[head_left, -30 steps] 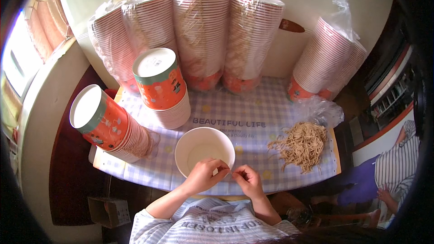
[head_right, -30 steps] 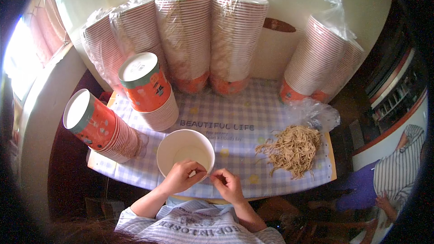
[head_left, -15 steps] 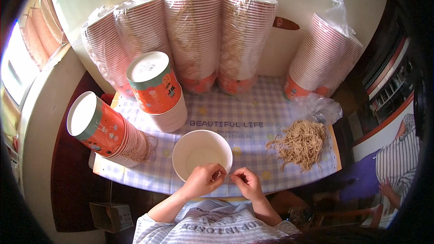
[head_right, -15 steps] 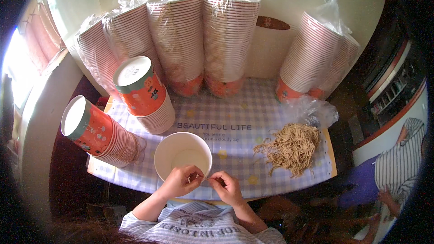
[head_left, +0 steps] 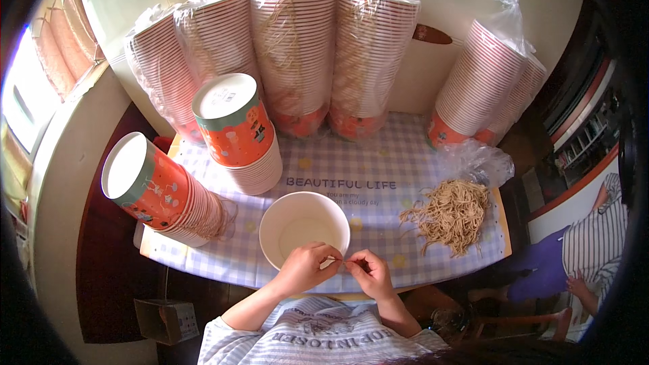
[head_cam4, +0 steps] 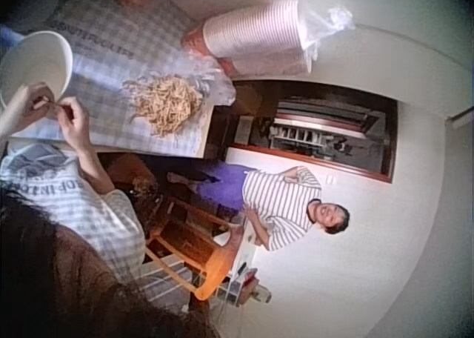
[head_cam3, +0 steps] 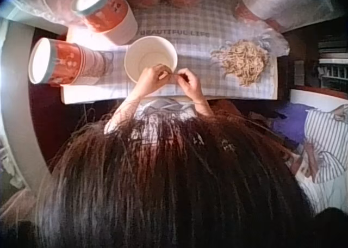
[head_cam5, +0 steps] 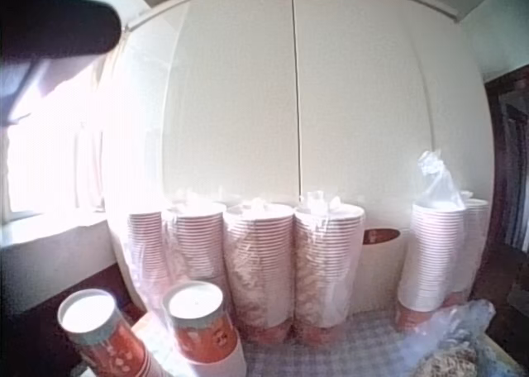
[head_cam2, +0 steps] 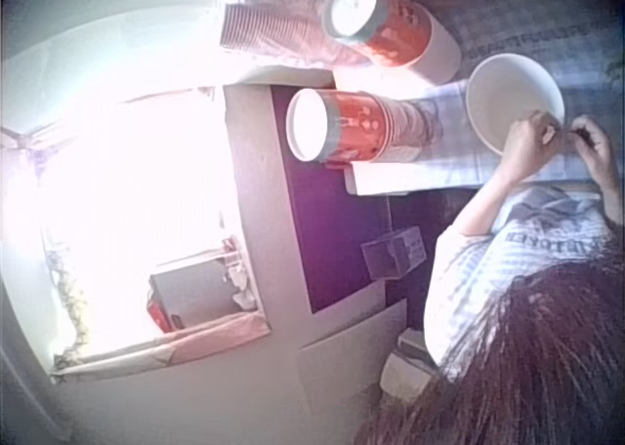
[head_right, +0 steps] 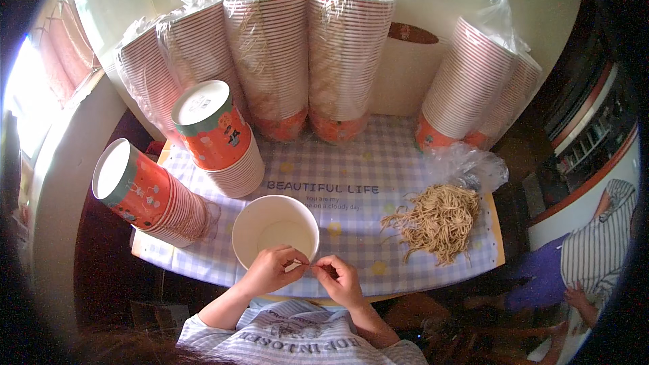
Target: Securing paper containers with rubber bands.
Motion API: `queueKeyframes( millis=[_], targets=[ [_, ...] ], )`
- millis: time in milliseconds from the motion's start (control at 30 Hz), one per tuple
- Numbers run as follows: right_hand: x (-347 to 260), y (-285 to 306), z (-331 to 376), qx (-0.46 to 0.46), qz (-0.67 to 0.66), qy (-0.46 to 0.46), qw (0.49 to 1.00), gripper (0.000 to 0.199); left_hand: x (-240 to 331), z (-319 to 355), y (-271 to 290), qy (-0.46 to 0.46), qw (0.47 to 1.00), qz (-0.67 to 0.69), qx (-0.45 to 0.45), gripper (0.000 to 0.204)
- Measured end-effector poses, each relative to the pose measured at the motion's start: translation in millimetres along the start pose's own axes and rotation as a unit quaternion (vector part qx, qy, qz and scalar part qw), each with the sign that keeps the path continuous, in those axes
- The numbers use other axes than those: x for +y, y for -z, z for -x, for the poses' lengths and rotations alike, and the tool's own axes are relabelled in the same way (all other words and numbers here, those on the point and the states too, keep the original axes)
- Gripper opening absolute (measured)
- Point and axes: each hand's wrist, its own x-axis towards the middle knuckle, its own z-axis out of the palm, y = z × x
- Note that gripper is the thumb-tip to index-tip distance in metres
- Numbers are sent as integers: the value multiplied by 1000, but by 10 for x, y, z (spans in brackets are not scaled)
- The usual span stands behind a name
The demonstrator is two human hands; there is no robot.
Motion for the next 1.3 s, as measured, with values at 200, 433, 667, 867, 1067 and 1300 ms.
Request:
queueKeyframes(
  millis=[200, 433, 667, 867, 1067, 1300],
  targets=[
    [13, 1, -6, -1, 10, -3, 1000, 6, 10, 0, -8, 13, 1000, -11, -5, 9],
    [7, -2, -5, -6, 22, -8, 1000, 6, -30, 8, -30, -1, 1000, 14, 7, 7],
    [23, -7, 3, -4, 19, -17, 1000, 8, -9, 3, -29, 30, 999, 38, 18, 6],
    [-29, 1, 8, -15, 27, -28, 999, 9, 13, -17, -20, 39, 999, 12, 24, 6],
    [-15, -2, 23, -16, 21, -44, 999, 9, 31, -16, -10, 28, 999, -14, 25, 7],
    [-18, -9, 22, -19, 7, -37, 999, 8, 30, -9, -17, 21, 999, -29, 33, 7]
  ],
)
